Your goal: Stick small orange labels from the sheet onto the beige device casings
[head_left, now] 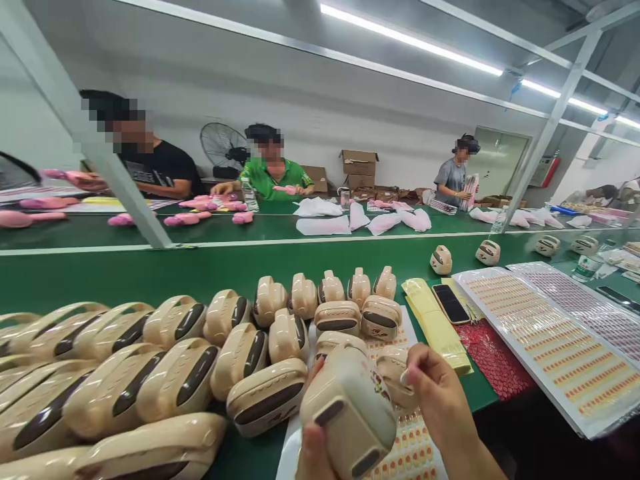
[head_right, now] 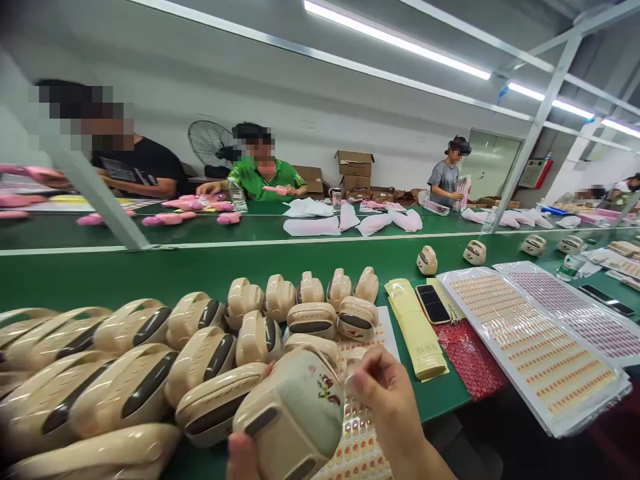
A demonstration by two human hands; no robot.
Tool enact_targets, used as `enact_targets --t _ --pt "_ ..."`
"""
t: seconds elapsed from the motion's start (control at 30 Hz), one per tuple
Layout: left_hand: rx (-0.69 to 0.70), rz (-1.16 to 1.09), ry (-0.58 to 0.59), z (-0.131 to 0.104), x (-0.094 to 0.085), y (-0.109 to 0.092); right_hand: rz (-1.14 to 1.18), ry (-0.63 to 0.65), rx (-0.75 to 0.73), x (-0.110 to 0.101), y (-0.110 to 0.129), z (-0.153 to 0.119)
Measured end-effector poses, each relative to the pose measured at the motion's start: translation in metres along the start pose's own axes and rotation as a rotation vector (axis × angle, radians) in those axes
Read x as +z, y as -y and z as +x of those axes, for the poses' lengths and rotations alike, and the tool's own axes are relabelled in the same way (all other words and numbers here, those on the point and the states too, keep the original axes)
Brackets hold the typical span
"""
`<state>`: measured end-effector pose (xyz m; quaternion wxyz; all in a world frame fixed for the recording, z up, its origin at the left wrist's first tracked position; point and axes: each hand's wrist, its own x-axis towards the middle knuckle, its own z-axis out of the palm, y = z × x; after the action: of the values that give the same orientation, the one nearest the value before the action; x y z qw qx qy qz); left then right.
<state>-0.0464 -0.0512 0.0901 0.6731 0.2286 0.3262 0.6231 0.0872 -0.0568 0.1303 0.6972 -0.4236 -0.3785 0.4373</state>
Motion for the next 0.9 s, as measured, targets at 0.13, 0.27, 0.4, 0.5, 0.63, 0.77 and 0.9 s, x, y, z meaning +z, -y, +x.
enact_targets --t 0.13,0.27,0.4,0.5,0.63,0.77,0.9 --pt "0.021 0.052 -0.057 0.003 0.020 -0.010 -0.170 0.125 -0.016 0.018 -0.005 -0.016" --pt "0.005 0.098 -0.049 0.004 0.017 -0.012 -0.262 0.097 0.018 0.020 -0.019 -0.022" --pt "0.008 0.123 -0.086 0.011 0.005 -0.004 -0.308 0.118 -0.003 0.016 -0.030 -0.024" --pt "-0.007 0.132 -0.101 0.014 0.003 -0.001 -0.328 0.092 -0.057 0.015 -0.034 -0.025" --pt "-0.010 0.106 -0.097 0.007 0.013 -0.009 -0.343 0.069 -0.092 0.017 -0.035 -0.027" --pt "-0.028 0.083 -0.106 -0.001 0.020 -0.017 -0.372 0.008 -0.127 0.025 -0.035 -0.029" --pt "-0.044 0.074 -0.118 -0.003 0.021 -0.018 -0.478 -0.093 -0.250 0.029 -0.043 -0.030"
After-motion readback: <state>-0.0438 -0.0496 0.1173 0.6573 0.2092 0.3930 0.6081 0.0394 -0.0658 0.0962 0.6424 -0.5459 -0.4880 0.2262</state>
